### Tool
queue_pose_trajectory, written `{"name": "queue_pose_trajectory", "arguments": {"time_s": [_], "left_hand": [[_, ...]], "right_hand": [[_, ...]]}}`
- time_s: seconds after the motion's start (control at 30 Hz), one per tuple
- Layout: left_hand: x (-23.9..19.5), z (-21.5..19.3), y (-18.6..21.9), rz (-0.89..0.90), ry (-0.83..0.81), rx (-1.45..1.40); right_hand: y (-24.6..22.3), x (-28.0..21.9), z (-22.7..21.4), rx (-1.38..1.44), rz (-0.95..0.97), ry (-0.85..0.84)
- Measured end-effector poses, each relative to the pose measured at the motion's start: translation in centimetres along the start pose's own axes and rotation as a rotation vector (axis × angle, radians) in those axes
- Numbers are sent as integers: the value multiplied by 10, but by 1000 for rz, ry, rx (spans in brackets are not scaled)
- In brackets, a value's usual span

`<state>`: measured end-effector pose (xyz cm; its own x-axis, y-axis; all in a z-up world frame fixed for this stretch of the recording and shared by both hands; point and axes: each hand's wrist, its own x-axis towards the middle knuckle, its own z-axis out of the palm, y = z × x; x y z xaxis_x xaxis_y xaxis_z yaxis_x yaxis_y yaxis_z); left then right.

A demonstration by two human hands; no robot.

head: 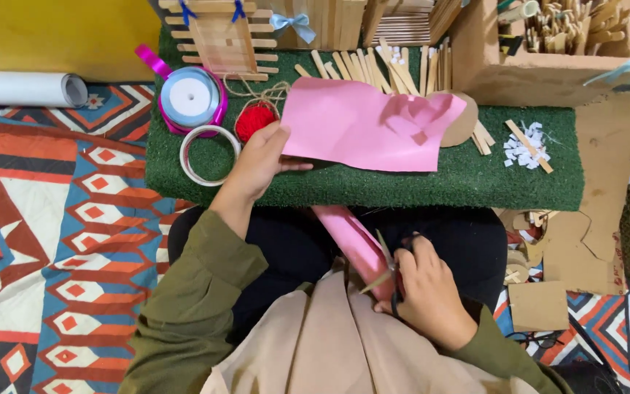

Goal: Cutting pink paper into decorative shapes using scissors and marking it with a pencil as part of a craft project.

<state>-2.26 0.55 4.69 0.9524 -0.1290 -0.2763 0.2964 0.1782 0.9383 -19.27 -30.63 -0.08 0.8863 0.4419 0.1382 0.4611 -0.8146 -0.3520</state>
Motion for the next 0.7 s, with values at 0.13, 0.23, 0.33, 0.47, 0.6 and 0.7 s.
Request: {"name": "queue_pose_trajectory", "arguments": {"time_s": [0.13, 0.23, 0.33, 0.47, 0.6, 0.7], "left_hand": [[-15, 4, -11, 55, 56, -89], [-27, 6, -19, 134, 73, -206], [-33, 5, -27, 216, 95, -339], [-44, -2, -32, 282, 165, -460], [-50, -6, -43, 316, 217, -469], [-46, 2, -47, 319, 160, -478]], "right_hand": [[24, -42, 40, -89, 154, -92], [27, -54, 38, -23, 178, -154], [31, -68, 17, 128, 270, -188], [53, -104, -23, 464, 406, -293], [100, -162, -73, 989, 661, -385], [174, -241, -88, 1026, 554, -89]]}}
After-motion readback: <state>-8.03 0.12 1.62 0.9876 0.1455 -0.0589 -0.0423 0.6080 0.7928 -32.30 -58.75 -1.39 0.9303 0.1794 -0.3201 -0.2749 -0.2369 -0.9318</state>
